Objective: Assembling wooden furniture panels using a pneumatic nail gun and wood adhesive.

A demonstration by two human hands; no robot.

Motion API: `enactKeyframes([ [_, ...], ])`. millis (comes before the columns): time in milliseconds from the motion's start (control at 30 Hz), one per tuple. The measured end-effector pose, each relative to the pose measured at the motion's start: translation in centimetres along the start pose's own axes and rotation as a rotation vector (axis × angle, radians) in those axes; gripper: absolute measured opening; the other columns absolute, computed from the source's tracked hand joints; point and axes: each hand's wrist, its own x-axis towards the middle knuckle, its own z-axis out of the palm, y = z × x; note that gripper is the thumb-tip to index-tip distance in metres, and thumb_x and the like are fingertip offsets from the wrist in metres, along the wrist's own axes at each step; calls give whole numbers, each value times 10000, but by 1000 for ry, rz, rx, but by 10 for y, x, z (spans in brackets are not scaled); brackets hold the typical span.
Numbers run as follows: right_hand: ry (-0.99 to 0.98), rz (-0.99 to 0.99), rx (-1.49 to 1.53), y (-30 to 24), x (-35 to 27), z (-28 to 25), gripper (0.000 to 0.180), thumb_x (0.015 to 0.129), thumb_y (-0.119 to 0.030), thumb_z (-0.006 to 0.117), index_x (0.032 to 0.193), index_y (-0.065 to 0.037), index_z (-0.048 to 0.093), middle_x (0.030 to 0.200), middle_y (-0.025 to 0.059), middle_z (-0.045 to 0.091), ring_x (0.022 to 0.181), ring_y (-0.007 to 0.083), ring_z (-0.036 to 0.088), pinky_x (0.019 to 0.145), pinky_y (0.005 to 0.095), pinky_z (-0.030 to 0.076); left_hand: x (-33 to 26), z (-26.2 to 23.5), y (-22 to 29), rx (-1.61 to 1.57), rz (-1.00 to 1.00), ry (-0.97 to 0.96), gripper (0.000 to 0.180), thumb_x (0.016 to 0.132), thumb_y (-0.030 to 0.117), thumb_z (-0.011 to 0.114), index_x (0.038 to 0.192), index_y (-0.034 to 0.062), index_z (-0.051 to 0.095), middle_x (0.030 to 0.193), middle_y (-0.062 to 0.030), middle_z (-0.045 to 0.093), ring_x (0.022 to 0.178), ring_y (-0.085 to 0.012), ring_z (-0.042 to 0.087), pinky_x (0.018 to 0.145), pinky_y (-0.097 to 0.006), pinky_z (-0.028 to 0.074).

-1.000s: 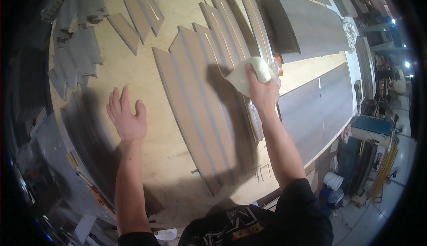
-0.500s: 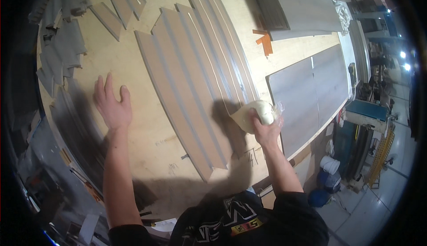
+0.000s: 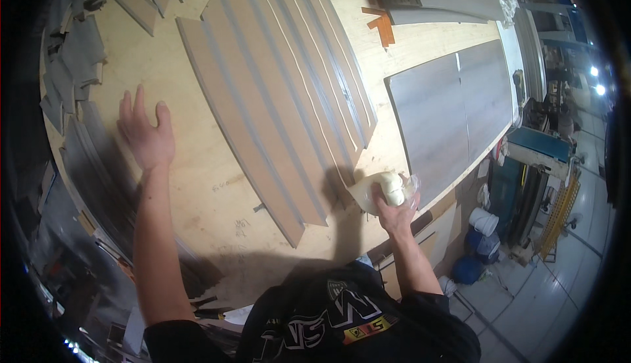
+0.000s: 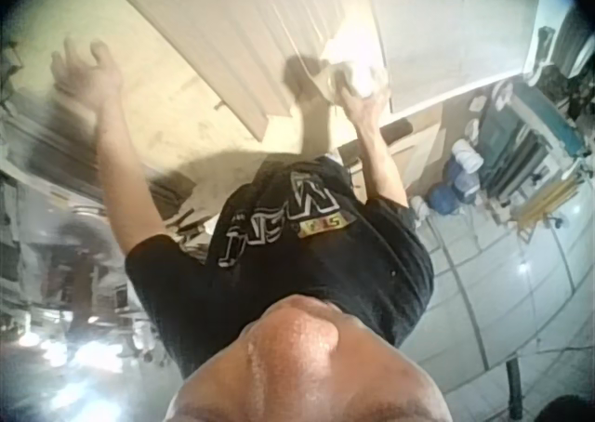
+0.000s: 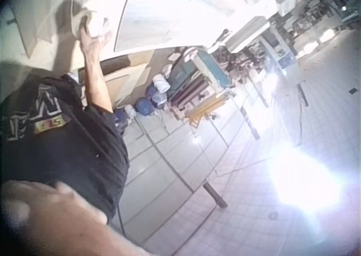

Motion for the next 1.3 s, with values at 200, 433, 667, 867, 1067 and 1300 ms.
enactKeyframes([
  [200,-25,-155,-179,-1,5,-9,325,740,-206,849,975,-28,712,856,103,705,769,220,663,719,370,527,2,0,1,5,-10,-3,578,1005,369,574,1524,134,476,1594,-197,388,1484,-381,338,1233,-519,222],
  [433,114,-2,422,-77,88,30,312,918,-263,699,1038,23,727,918,86,706,843,154,640,779,328,524,2,0,-6,-36,31,57,581,973,329,626,1506,131,505,1564,-202,430,1466,-381,374,1210,-575,253],
  [667,-16,-192,523,-179,187,139,358,878,-288,787,1077,6,743,932,76,725,858,146,655,775,334,526,-1,-11,8,-79,-38,17,615,947,298,648,1519,145,484,1577,-174,402,1489,-365,335,1232,-575,219],
  [867,39,-349,411,-226,242,199,347,854,-290,805,1064,-21,745,924,100,745,880,180,695,792,336,532,1,-16,9,-96,-41,24,623,942,293,650,1519,134,480,1576,-173,396,1492,-365,325,1238,-573,207],
  [1067,80,-361,328,-233,278,222,408,829,-304,818,1107,-17,733,995,115,762,950,206,717,859,363,539,5,-22,13,-105,-60,0,616,941,284,647,1511,116,483,1578,-169,394,1495,-366,318,1240,-576,200],
  [1300,61,-339,414,-224,250,201,419,825,-320,825,1094,-10,742,971,117,759,917,209,716,841,361,548,4,-22,14,-109,-65,-8,609,942,278,644,1506,113,486,1578,-167,395,1495,-362,319,1241,-575,200],
])
